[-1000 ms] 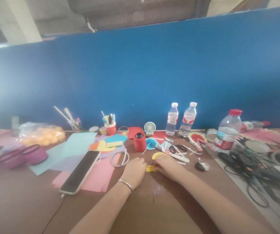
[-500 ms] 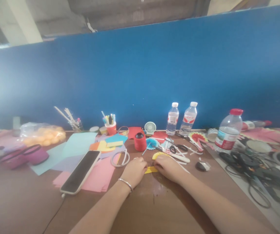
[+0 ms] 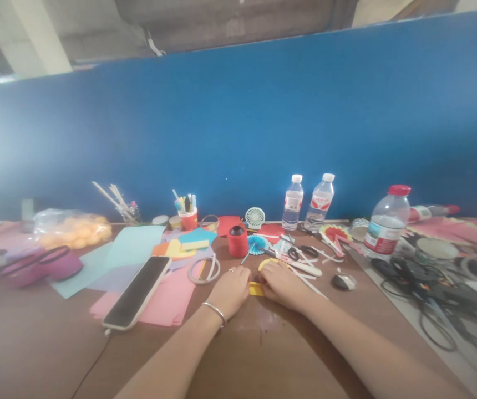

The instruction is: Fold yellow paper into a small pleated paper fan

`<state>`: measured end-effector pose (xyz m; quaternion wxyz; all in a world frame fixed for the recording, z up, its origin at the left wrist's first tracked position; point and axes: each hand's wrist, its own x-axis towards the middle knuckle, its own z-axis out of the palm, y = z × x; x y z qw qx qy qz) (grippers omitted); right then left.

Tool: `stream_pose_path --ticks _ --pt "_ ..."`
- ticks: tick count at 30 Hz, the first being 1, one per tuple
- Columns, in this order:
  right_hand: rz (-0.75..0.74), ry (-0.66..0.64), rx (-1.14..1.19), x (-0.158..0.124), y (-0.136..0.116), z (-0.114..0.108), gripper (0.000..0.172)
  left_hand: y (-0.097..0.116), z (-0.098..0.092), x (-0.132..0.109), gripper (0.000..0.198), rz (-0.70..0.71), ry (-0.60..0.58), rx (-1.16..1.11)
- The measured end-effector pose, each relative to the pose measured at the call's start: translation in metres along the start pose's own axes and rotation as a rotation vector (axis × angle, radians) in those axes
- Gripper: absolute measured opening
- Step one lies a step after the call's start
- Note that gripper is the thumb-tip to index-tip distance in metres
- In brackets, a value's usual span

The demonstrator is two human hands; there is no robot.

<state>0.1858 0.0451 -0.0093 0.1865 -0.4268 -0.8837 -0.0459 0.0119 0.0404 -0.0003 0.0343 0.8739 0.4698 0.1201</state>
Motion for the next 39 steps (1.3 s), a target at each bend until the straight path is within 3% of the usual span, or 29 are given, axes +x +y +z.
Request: stream_pose_path --ticks 6,9,12,17,20,28,39 --pt "0.066 0.021 0.173 -0.001 0.002 0.001 0.005 -0.003 -0.004 -0.003 0.013 -0.048 0.018 -0.088" --pt "0.123 0.041 0.316 -0.001 0.004 -0.001 0.011 -0.003 -0.01 -0.004 0.014 -0.052 0.027 -0.149" --pt "0.14 0.075 0.491 -0.001 0.004 -0.004 0.023 0.0 -0.015 -0.004 0.014 -0.069 0.062 -0.291" --pt "0.127 0.125 0.633 -0.002 0.005 -0.007 0.02 0.0 -0.016 -0.005 0.012 -0.091 0.139 -0.554" --pt "0.107 0.125 0.639 -0.002 0.008 -0.006 0.015 -0.001 -0.012 -0.005 0.015 -0.131 0.173 -0.632" --pt "-0.005 0.169 0.506 -0.004 0.01 -0.003 0.022 -0.004 -0.011 -0.003 0.011 -0.14 0.216 -0.673" --pt "-0.03 0.198 0.427 -0.006 0.015 0.006 0.017 -0.004 -0.009 -0.004 0.022 -0.164 0.177 -0.816"
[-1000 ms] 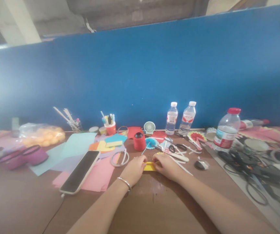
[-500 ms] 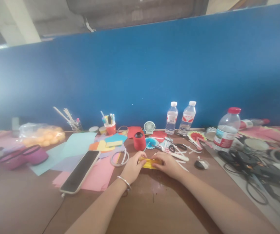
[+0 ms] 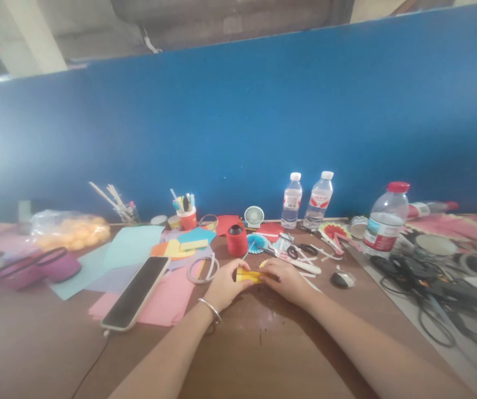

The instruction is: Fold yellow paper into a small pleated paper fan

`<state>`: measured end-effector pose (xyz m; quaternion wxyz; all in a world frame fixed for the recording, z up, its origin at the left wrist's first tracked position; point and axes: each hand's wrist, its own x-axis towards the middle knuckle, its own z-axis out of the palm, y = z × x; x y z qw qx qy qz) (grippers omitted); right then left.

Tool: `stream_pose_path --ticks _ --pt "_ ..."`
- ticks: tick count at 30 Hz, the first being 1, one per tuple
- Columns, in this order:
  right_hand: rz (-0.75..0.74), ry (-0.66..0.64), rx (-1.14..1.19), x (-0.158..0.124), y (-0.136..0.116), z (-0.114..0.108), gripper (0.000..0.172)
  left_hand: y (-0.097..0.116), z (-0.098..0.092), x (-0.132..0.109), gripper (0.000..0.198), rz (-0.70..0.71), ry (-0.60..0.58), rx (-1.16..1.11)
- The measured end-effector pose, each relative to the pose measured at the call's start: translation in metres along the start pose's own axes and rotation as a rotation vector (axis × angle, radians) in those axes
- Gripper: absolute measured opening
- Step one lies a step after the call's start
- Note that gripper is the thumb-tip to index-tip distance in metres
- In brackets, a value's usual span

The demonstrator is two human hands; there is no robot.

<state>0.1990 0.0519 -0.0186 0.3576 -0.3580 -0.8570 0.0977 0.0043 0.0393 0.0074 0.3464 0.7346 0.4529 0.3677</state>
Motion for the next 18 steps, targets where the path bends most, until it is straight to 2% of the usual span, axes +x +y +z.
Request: stream_pose_path --ticks 3,7,11,15,18 --pt "0.013 -0.006 0.02 0.0 -0.004 -0.003 0.021 -0.005 0.001 0.001 0.019 -0.016 0.009 -0.035" --pt "0.008 0.003 0.04 0.0 -0.008 -0.006 0.032 -0.014 0.005 0.004 0.021 -0.102 -0.008 -0.244" --pt "0.02 -0.005 0.051 0.001 -0.007 -0.005 0.029 -0.018 0.008 0.005 0.022 -0.142 -0.022 -0.376" --pt "0.053 0.004 0.114 0.001 -0.003 -0.002 0.025 -0.014 0.006 0.005 0.022 -0.127 -0.003 -0.327" --pt "0.07 -0.002 0.125 0.0 -0.001 -0.001 0.024 -0.009 0.003 0.004 0.02 -0.083 0.023 -0.179"
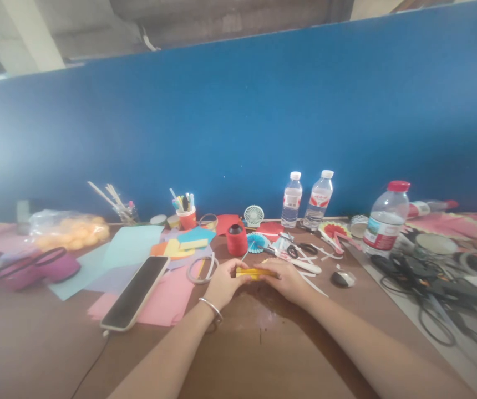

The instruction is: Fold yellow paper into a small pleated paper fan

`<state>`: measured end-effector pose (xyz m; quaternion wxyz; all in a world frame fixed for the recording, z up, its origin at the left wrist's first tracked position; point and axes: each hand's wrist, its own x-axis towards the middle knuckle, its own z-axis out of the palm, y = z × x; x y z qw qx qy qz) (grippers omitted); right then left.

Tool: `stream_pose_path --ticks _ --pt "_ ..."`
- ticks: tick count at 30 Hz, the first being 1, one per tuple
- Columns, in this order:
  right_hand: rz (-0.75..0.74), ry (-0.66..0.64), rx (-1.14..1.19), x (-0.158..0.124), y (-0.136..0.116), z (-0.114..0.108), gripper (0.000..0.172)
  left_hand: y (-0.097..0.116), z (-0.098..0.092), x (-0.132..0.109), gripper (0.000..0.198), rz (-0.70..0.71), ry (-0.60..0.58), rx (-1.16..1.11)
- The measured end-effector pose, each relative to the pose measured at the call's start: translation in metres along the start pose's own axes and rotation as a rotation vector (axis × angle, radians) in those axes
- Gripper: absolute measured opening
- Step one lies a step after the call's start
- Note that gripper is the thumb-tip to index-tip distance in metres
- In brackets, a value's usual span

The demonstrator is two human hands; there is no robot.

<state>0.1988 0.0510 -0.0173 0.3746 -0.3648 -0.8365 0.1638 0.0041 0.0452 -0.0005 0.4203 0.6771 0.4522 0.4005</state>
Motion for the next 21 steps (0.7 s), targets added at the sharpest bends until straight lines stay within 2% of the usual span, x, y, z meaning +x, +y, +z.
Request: stream_pose_path --ticks 4,10,14,18,21 --pt "-0.014 -0.01 -0.032 0.0 -0.002 -0.001 0.025 0.003 -0.003 0.0 0.017 0.057 0.04 0.193" --pt "-0.031 -0.035 -0.07 0.0 -0.004 -0.002 0.025 0.0 -0.007 0.001 0.011 0.179 0.038 0.241" --pt "-0.016 -0.037 -0.102 -0.001 0.0 -0.002 0.024 0.004 -0.009 0.0 0.012 0.164 0.018 0.365" --pt "-0.017 -0.064 -0.185 -0.001 0.005 -0.003 0.024 0.007 -0.011 -0.001 0.011 0.144 -0.053 0.527" --pt "-0.007 -0.099 -0.252 -0.001 0.006 -0.004 0.021 0.004 -0.011 -0.001 0.011 0.113 -0.067 0.554"
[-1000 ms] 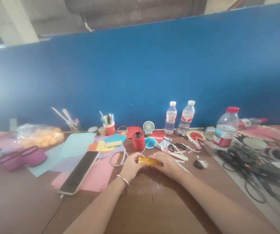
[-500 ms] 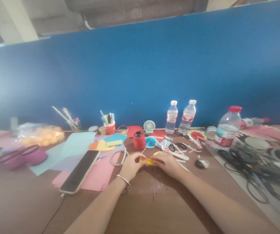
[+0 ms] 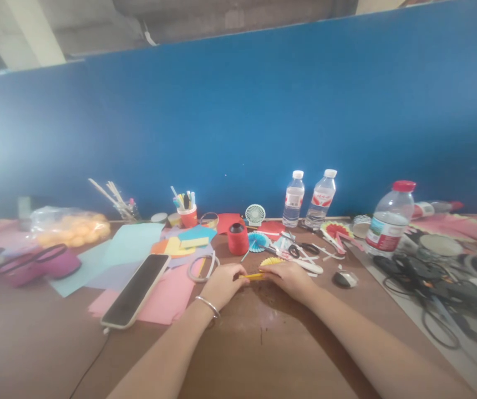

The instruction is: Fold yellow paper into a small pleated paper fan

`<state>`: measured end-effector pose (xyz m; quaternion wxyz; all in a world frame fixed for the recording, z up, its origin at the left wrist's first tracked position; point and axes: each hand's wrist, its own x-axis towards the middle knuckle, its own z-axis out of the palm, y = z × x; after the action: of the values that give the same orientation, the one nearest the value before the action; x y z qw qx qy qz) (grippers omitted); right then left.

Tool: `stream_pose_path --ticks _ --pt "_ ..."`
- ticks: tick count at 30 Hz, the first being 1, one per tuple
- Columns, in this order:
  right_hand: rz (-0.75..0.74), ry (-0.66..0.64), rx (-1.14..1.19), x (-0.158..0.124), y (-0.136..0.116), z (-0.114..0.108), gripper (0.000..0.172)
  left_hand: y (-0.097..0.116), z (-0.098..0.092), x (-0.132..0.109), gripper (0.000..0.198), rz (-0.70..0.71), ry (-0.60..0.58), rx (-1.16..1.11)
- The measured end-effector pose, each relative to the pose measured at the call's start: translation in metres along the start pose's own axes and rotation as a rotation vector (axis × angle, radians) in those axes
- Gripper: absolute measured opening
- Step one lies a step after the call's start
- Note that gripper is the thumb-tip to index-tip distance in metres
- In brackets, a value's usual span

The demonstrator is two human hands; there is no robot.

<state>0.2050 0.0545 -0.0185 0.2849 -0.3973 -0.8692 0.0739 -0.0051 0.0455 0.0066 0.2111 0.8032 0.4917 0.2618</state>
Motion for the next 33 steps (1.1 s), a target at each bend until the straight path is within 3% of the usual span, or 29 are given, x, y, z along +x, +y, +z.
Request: stream_pose_path --ticks 8,14,23,33 --pt "-0.131 0.015 0.025 0.004 -0.007 -0.003 0.019 -0.011 -0.002 0.004 0.015 -0.007 -0.107 -0.049" --pt "-0.114 -0.101 0.055 0.004 -0.005 -0.002 0.013 -0.014 -0.004 0.003 0.012 0.014 -0.121 0.021" --pt "-0.047 -0.116 0.059 0.001 -0.003 -0.008 0.013 -0.013 -0.004 0.003 0.01 0.065 -0.084 0.126" --pt "-0.101 -0.114 -0.037 0.003 -0.006 -0.006 0.008 -0.014 -0.009 0.005 0.009 0.185 -0.138 0.251"
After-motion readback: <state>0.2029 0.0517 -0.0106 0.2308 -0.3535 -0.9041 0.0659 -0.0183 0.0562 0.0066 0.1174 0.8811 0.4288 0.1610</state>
